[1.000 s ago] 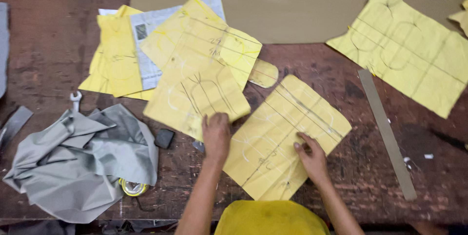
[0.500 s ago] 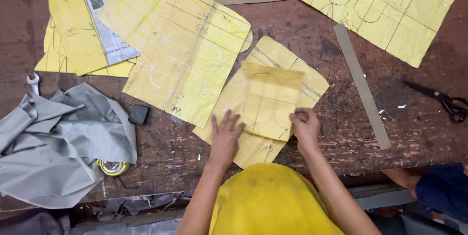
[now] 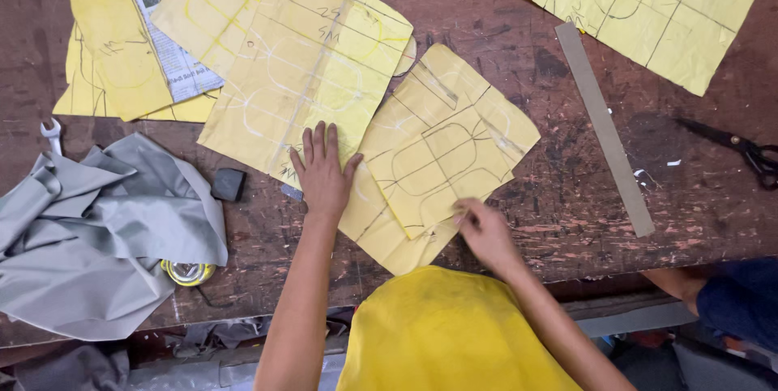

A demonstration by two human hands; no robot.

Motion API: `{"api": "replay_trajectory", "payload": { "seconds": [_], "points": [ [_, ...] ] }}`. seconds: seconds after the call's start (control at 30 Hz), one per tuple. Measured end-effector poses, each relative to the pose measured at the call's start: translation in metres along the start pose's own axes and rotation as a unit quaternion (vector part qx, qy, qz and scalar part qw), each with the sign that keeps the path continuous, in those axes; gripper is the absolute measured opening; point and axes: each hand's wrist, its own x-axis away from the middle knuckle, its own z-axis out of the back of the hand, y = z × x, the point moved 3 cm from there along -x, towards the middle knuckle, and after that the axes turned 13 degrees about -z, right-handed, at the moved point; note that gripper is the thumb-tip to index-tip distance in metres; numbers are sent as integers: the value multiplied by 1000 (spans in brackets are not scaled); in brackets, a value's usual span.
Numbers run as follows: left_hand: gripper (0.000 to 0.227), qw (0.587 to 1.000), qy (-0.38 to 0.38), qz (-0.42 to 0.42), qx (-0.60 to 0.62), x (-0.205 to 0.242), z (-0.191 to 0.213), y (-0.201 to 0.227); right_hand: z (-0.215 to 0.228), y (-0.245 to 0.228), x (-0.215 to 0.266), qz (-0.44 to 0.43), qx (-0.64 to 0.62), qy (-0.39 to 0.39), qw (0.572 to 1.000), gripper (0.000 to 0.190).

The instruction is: The person uses a utility knife to cut along marked lines on yellow paper patterns laid on a wooden table. They then fold, align, and stack the cut pieces, organizing them into piles while handling a ruler and scissors nearby.

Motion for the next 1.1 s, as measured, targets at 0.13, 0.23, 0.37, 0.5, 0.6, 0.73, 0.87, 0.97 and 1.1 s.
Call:
{"api": "replay_trajectory", "payload": {
  "seconds": [0.13,0.23,0.37,0.5,0.6,0.73,0.87,0.97,1.1],
  "points": [
    [46,998,52,-23,-31,6,-1,-18,21,-18,-22,-68,68,84,992,41],
    [31,995,88,-26,-33,-3,14,-25,26,-34,-33,-31,166,102,980,61],
    [38,985,168,-31,11,-12,63,-11,18,-39,-34,-80,256,85,959,72],
    [40,983,165,-79,14,-7,86,62,13,-37,-34,-86,193,105,972,72],
    [41,988,137,-64,38,8,91,100,14,-23,-27,-73,93,138,983,66],
    [42,988,122,-3,92,4,102,93,35,2,-22,-20,90,240,966,54],
    [44,985,157,36,62,-7,135,60,46,17,-25,13,77,261,962,49],
    [36,977,214,-18,8,-6,165,48,47,28,-28,-32,30,240,970,43],
    [35,974,228,-8,6,-10,180,45,50,31,-36,3,0,234,972,41]
  ]
}}
